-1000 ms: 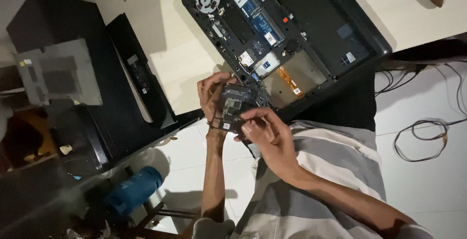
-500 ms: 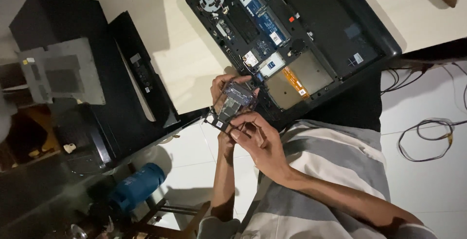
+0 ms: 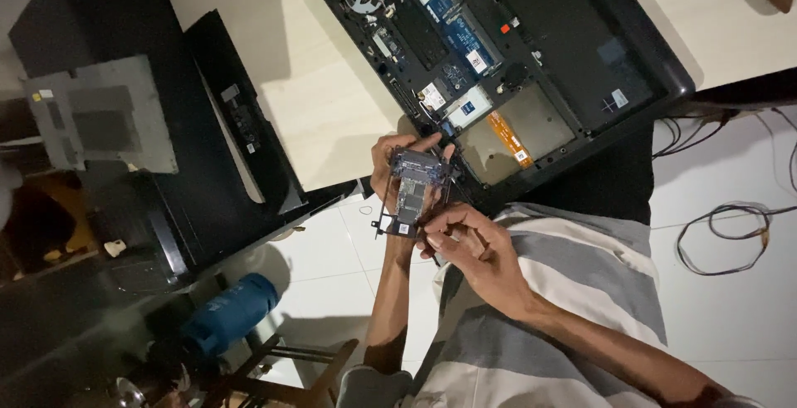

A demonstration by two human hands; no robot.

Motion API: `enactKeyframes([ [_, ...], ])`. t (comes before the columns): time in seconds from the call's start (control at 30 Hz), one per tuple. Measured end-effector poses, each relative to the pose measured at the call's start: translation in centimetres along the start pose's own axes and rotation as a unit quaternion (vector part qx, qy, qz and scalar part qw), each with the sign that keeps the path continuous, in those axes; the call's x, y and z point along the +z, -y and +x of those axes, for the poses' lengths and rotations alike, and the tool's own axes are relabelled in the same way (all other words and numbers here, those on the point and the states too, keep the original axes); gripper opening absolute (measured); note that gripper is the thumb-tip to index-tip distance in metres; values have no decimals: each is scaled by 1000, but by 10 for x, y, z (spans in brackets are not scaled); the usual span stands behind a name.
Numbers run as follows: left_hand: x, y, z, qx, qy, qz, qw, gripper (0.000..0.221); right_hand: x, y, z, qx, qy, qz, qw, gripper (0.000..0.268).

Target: Disconnecting and removing a hard drive from a laptop using a screwdriver and inspecting it with a magnifying glass.

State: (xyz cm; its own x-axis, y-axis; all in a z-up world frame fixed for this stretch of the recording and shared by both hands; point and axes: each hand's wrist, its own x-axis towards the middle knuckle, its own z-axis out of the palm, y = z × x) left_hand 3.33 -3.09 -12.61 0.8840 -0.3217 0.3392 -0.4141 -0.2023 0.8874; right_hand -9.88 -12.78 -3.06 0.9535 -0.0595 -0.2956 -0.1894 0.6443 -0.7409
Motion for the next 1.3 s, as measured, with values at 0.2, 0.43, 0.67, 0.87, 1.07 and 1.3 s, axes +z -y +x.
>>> enactKeyframes([
  [0.2,1,-10,-7,-45,32,-50,997,54,-23,-33,-3,-43,-3,15,999,15],
  [0.43,-5,-18,-10,-92,57,-99,989,49,-47,32,3,-70,-9,-291,954,25],
  [0.67,-11,-27,-5,-140,96,-161,972,42,-60,64,56,-336,-90,-676,650,6],
  [0.87,-13,-32,1,-182,118,-203,955,39,-61,53,80,-391,-87,-685,608,5],
  [1.07,4,37,-41,-248,-65,-487,835,44,-51,70,72,-368,-80,-680,630,5],
  [1.3,-9,34,-45,-175,14,-261,949,42,-48,84,70,-279,-27,-606,744,11],
])
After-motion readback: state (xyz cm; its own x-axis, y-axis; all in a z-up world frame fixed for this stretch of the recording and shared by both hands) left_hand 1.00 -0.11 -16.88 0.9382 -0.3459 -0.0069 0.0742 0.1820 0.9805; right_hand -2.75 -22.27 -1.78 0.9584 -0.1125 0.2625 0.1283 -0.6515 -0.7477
